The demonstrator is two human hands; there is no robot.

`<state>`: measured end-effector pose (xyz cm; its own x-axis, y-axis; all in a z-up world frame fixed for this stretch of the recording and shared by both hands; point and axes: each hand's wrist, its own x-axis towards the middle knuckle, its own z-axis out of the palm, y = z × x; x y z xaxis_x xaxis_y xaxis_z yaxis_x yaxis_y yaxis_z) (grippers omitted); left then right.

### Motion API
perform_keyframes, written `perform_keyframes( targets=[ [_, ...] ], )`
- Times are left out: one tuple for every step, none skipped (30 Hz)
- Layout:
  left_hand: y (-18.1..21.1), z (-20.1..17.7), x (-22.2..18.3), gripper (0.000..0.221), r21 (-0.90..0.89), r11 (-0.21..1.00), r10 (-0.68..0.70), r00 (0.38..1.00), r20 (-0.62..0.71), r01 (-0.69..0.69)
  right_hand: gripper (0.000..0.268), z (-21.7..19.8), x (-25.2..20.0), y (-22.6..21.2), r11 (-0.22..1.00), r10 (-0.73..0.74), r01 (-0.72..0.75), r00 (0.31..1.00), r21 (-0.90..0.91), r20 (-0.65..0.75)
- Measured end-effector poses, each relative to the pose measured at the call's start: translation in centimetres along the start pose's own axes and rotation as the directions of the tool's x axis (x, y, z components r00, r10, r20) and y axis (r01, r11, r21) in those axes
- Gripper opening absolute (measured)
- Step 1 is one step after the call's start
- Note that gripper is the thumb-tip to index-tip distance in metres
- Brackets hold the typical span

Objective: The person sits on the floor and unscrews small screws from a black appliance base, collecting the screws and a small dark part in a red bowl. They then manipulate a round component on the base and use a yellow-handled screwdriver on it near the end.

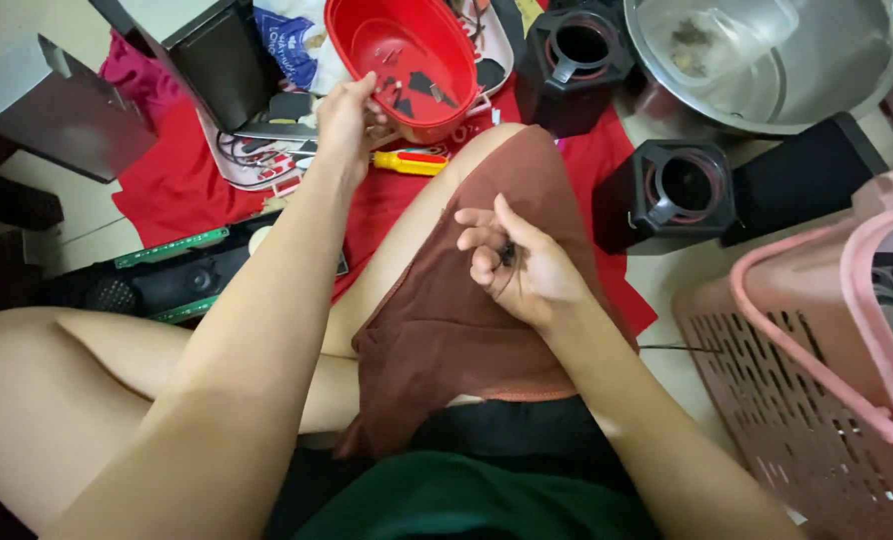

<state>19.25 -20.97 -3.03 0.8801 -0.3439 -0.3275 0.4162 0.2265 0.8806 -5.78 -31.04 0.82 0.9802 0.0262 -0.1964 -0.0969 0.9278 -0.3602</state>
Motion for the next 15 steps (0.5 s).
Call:
perform_keyframes(
  targets=[
    [-0.3,0.0,0.4,0.013,0.000,1.000,0.002,1.000,-0.008,-0.002,0.041,-0.1,0.1,-0.2,1.000,0.007,-0.007,1.000,0.001,0.003],
    [-0.5,0.0,0.7,0.018,0.017,1.000,-0.025,1.000,-0.006,0.025,0.041,-0.2,0.3,-0.2,1.000,0.009,-0.009,0.999,0.028,-0.032],
    [-0.6,-0.4,1.0,0.023,0.032,0.998,-0.050,0.999,-0.010,0.050,0.042,-0.1,0.6,-0.1,0.998,0.019,-0.015,0.998,0.053,-0.063],
    [-0.3,-0.6,0.3,0.023,0.031,0.998,-0.045,0.999,-0.024,0.045,0.042,0.6,0.5,-0.3,0.998,0.032,-0.029,0.998,0.055,-0.057],
    [-0.2,-0.8,-0.4,0.028,0.159,0.986,-0.031,0.998,-0.062,0.041,0.043,1.2,0.3,-0.4,0.994,0.000,0.003,1.000,0.110,-0.031],
    [0.0,-1.1,-1.2,0.038,0.285,0.958,-0.015,0.995,-0.098,0.043,0.045,1.8,0.2,-0.4,0.986,-0.032,0.033,0.999,0.166,-0.009],
    [0.5,-1.3,-3.2,0.038,0.282,0.958,-0.015,0.993,-0.113,0.047,0.045,2.9,0.1,-0.3,0.986,-0.017,0.018,1.000,0.167,-0.006],
    [1.1,-1.5,-5.2,0.040,0.212,0.977,-0.010,0.993,-0.120,0.036,0.047,4.1,0.0,-0.3,0.968,-0.023,0.025,1.000,0.250,-0.009],
    [1.5,-1.6,-7.2,0.043,0.136,0.991,-0.002,0.992,-0.128,0.019,0.051,5.1,-0.2,-0.3,0.945,-0.028,0.030,1.000,0.326,-0.010],
    [1.3,-1.7,-9.7,0.043,0.129,0.992,0.002,0.990,-0.143,0.017,0.051,6.4,-0.4,0.2,0.947,-0.012,0.013,1.000,0.322,-0.005],
    [1.1,-1.8,-12.2,0.042,-0.131,0.990,-0.057,0.997,-0.056,0.050,0.056,7.6,-0.5,0.5,0.909,-0.016,-0.012,0.998,0.416,0.063],
    [0.9,-1.8,-14.7,0.041,-0.378,0.921,-0.087,0.995,0.045,0.097,0.061,8.9,-0.7,1.0,0.862,-0.027,-0.042,0.991,0.505,0.129],
    [1.0,-1.3,-16.6,0.041,-0.391,0.917,-0.080,0.996,0.027,0.084,0.061,9.8,-0.6,1.6,0.865,-0.005,-0.063,0.991,0.498,0.134],
    [1.2,-0.8,-18.4,0.054,-0.470,0.860,-0.169,0.980,0.108,0.200,0.063,10.7,-0.4,2.4,0.904,-0.041,-0.015,0.992,0.428,0.120],
    [1.3,-0.2,-20.1,0.068,-0.536,0.783,-0.246,0.948,0.201,0.317,0.065,11.6,-0.4,3.0,0.935,-0.081,0.038,0.991,0.353,0.108]
  ],
)
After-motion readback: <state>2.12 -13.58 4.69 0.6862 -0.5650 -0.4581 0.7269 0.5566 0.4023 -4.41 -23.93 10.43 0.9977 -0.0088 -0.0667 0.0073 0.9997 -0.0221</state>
